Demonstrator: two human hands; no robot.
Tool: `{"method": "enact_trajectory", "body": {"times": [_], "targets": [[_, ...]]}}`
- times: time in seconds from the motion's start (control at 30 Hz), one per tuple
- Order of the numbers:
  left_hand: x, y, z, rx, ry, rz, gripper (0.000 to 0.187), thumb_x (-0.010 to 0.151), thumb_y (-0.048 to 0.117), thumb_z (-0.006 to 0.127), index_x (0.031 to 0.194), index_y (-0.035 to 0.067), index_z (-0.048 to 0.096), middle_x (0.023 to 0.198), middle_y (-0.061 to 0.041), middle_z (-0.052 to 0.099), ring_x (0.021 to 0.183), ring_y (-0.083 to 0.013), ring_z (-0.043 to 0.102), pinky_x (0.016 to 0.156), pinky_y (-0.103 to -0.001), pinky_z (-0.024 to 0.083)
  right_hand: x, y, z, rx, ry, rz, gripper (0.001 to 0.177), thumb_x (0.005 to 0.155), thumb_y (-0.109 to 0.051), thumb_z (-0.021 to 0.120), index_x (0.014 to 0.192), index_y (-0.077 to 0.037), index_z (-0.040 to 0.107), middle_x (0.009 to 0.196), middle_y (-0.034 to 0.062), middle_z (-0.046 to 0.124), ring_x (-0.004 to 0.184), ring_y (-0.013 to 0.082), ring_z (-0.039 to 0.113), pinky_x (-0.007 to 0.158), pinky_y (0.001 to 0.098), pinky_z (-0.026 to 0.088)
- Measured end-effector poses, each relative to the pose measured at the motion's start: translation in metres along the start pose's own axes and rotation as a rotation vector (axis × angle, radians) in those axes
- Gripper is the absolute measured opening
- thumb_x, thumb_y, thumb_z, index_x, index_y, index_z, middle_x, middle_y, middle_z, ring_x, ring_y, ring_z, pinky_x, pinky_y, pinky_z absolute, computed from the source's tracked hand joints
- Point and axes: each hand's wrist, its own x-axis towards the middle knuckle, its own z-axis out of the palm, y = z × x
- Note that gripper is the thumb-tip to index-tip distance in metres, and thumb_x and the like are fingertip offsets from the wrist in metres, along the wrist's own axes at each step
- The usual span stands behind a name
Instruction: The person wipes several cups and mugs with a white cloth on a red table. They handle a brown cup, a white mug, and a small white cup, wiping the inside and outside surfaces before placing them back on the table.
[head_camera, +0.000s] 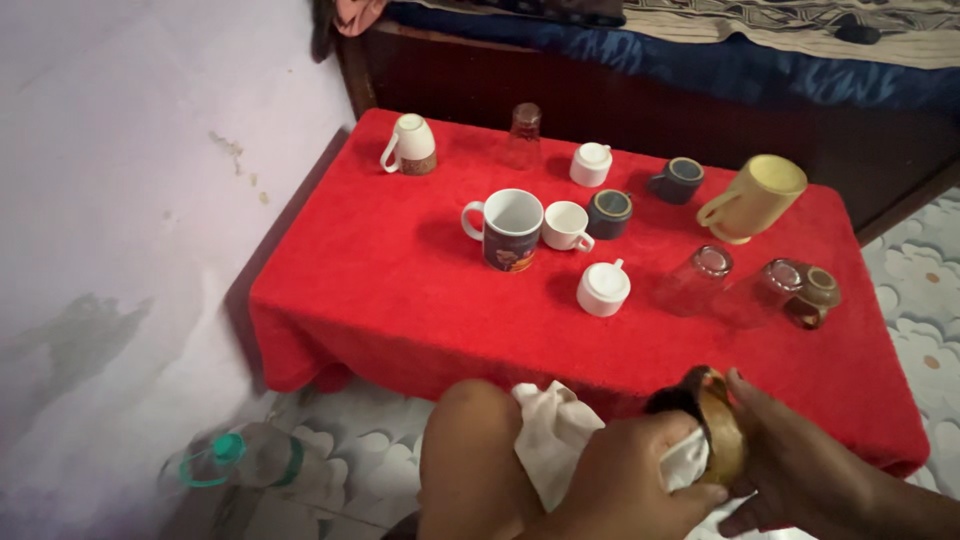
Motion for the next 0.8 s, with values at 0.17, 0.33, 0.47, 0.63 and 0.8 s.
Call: {"method": "enact_trajectory", "body": {"times": [0.17,0.33,0.47,0.63,0.8], "targets": [[0.001,0.002,0.000,0.236,-0.018,0.108,0.037,0.081,0.022,0.079,0.109,0.005,0.062,0.104,-0.018,0.069,0.100,-0.0396,0.069,0.085,-0.048,0.053,0.020,0.014,-0.024,-0.007,-0.556,-0.201,0.082,0.100,-0.081,0.025,0.127,-0.008,0.054,0.095,0.0147,0.074,0.078,0.0286,0.071,0.053,0.0347,0.052],[0.002,-0.001,-0.003,0.282,-0.015,0.192,0.035,0.082,0.020,0.079,0.111,0.008,0.064,0.106,-0.017,0.071,0.100,-0.0393,0.068,0.083,-0.049,0.052,-0.006,0.000,-0.006,-0.040,-0.052,-0.055,0.071,0.089,-0.076,0.029,0.117,-0.018,0.061,0.083,0.0149,0.073,0.065,0.0286,0.065,0.050,0.0375,0.044],[0.000,0.007,-0.002,0.286,-0.006,0.211,0.032,0.081,0.019,0.079,0.107,0.008,0.064,0.102,-0.016,0.070,0.097,-0.0389,0.068,0.080,-0.049,0.052,-0.018,0.000,-0.006,0.032,-0.075,-0.091,0.072,0.094,-0.073,0.033,0.113,-0.009,0.059,0.091,0.0195,0.072,0.071,0.0347,0.069,0.054,0.0406,0.047],[-0.001,0.024,-0.009,0.370,0.072,0.337,0.028,0.079,0.008,0.072,0.106,0.009,0.064,0.098,-0.013,0.068,0.094,-0.0377,0.066,0.077,-0.049,0.052,-0.029,0.002,-0.020,-0.142,-0.395,-0.413,0.093,0.107,-0.075,0.032,0.116,0.011,0.066,0.105,0.0293,0.075,0.081,0.0366,0.071,0.070,0.0472,0.059],[0.002,0.044,-0.020,0.425,0.181,0.464,0.027,0.075,0.000,0.067,0.100,0.008,0.061,0.099,-0.012,0.066,0.097,-0.0369,0.064,0.077,-0.049,0.051,-0.057,-0.027,0.028,0.148,-0.021,-0.344,0.064,0.094,-0.056,0.040,0.124,-0.005,0.063,0.115,0.0186,0.075,0.103,0.0359,0.069,0.087,0.0540,0.054]]}}
